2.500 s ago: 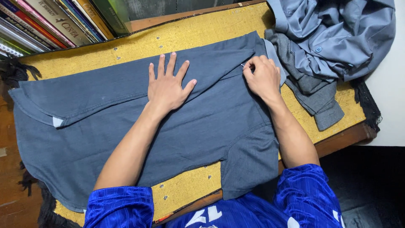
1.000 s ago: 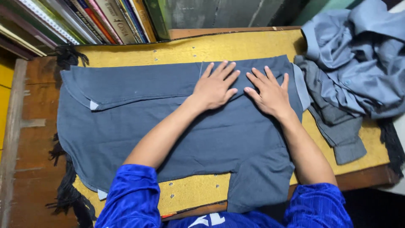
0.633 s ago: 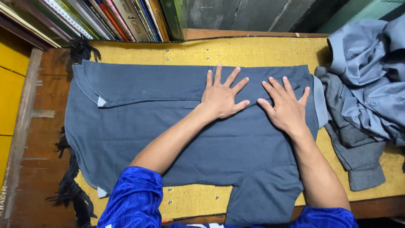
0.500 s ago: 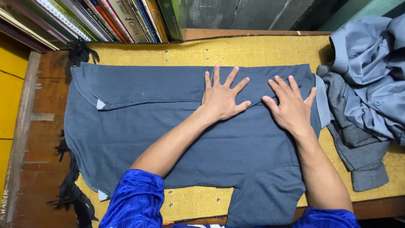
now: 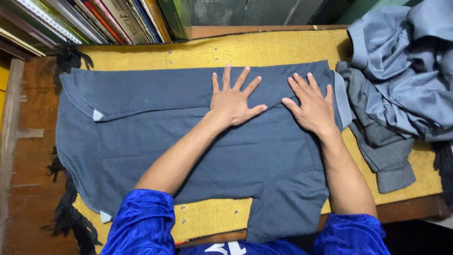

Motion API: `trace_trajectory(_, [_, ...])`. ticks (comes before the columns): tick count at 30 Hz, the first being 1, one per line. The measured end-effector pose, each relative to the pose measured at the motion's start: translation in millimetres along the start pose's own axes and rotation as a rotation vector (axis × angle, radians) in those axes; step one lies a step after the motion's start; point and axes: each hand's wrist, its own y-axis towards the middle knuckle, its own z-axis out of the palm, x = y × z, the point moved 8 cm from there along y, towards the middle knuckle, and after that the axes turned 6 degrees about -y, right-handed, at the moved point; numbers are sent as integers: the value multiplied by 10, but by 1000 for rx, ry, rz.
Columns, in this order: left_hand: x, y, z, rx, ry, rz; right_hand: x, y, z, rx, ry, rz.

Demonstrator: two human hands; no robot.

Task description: The person folds a dark gray long-sleeved shirt on a wooden table. They smooth the fabric, fold the sleeves inward, and fold the shirt in half, repeating the process to create a compact bundle.

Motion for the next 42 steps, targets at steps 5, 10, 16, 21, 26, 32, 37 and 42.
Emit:
trace_trajectory(5, [30, -93, -3, -58, 38, 33, 55, -44, -62, 30, -52, -31])
trace_trajectory(10, [480, -549, 26, -87, 59, -5, 131, -42, -69, -7, -101, -131])
trace_trajectory(16, [1886, -2212, -78, -305, 108, -248, 235, 5, -23, -73, -161, -118])
trace_trajectory(21, [2546, -3175, 18, -209, 48, -581, 238, -146, -95, -91, -90, -53])
trace_trajectory(26, [1731, -2706, -242, -369, 112, -309, 495, -325, -178, -348, -163, -283])
trace_trajectory(32, [341, -1910, 55, -215, 77, 82, 1428, -879, 44, -145, -196, -412])
trace_trajectory(37, [225, -1821, 312, -79, 71, 90, 1019, -1071, 374, 149, -204, -238])
trace_trajectory(42, [258, -1877, 296, -73, 79, 58, 14, -1213, 238, 60, -141, 28])
